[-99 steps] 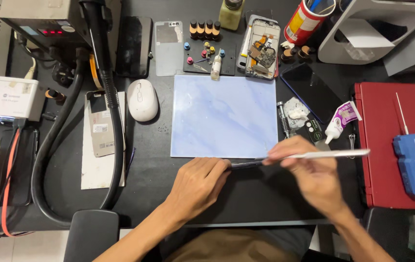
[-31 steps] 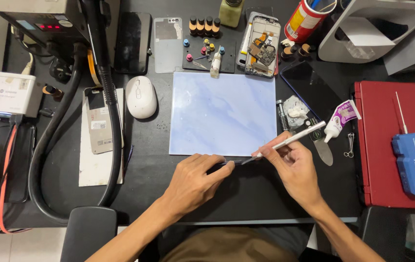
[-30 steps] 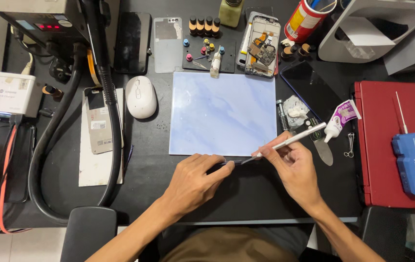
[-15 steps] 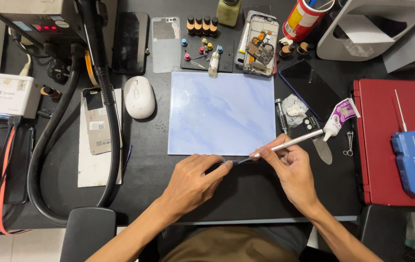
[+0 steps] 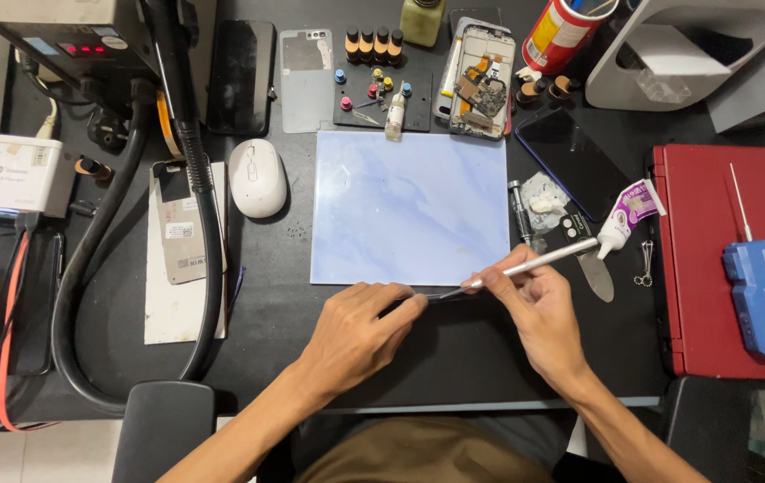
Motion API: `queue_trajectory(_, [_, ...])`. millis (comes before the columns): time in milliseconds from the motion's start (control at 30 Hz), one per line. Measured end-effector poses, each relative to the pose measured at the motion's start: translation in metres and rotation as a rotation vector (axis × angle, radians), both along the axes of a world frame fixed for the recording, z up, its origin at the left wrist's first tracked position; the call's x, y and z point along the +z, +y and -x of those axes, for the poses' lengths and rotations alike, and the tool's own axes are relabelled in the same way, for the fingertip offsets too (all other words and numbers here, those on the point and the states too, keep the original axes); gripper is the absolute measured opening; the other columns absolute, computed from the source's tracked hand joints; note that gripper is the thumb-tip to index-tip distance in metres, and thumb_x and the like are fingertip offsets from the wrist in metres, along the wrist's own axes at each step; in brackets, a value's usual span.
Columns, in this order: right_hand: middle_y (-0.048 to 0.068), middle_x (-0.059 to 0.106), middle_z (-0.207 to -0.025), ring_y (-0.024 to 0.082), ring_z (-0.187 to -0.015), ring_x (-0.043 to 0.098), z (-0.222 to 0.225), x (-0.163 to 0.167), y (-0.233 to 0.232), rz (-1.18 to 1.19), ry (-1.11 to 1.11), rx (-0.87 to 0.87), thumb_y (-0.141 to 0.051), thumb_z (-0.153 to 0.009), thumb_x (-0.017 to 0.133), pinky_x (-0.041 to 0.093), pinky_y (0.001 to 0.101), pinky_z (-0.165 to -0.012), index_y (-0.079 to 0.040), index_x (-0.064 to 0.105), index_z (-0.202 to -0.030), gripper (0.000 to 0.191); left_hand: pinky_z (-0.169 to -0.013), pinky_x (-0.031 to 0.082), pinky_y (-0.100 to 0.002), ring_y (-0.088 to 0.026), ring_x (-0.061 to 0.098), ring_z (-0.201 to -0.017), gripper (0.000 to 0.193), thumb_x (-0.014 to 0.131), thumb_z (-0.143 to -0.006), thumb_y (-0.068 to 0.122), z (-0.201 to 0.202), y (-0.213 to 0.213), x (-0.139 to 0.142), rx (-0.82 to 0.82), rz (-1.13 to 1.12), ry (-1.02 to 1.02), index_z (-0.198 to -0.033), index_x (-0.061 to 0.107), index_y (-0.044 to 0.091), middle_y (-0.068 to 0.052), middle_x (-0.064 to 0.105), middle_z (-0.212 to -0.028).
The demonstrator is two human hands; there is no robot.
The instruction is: The person uses a metal tool to pry open the back of a smartphone. They then apply adhesive from a tube along the edges of the phone's internal frame and the back cover.
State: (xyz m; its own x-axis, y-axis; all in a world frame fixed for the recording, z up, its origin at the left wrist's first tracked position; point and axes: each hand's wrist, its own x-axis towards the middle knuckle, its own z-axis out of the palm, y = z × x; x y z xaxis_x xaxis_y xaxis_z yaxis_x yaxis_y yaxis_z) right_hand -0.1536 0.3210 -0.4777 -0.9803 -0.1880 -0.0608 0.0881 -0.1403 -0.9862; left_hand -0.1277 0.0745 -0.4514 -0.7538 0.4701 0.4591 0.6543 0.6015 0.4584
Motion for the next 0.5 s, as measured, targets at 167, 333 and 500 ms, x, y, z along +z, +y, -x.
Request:
queue_trajectory(167, [0.016,0.073,-0.098,0.017,-0.095,0.07,-0.001,0.008,-0.001,-0.061,0.06,-0.031,-0.005,-0.1,0.065,0.055,0.0345,-0.094,0.002,0.062,-0.103,0.009,-0.066,0.05,-0.037,-0.023,0.067,-0.078,0.032,0.075,-0.082,0.005,0.001,-0.007,0.002,-0.009,-0.01,0.013,-0.112,0.067,0.008,-0.008,0.069,-0.102])
queue_trajectory(333, [0.017,0.074,-0.104,0.02,-0.104,0.073,-0.003,0.014,0.002,-0.093,0.197,0.077,0.0,-0.097,0.065,0.053,0.0381,-0.106,0.001,0.059,-0.106,0.01,-0.068,0.051,-0.037,-0.023,0.067,-0.081,0.034,0.075,-0.081,0.005,0.003,-0.009,0.004,-0.019,-0.009,0.025,-0.113,0.067,0.009,-0.008,0.069,-0.103])
queue_trajectory(500, [0.017,0.074,-0.104,0.023,-0.108,0.073,-0.002,0.014,0.004,-0.112,0.268,0.131,0.003,-0.097,0.065,0.047,0.043,-0.117,0.0,0.058,-0.107,0.013,-0.067,0.051,-0.037,-0.023,0.067,-0.079,0.034,0.075,-0.08,0.004,0.004,-0.01,0.004,-0.021,-0.012,0.012,-0.113,0.068,0.009,-0.008,0.07,-0.103])
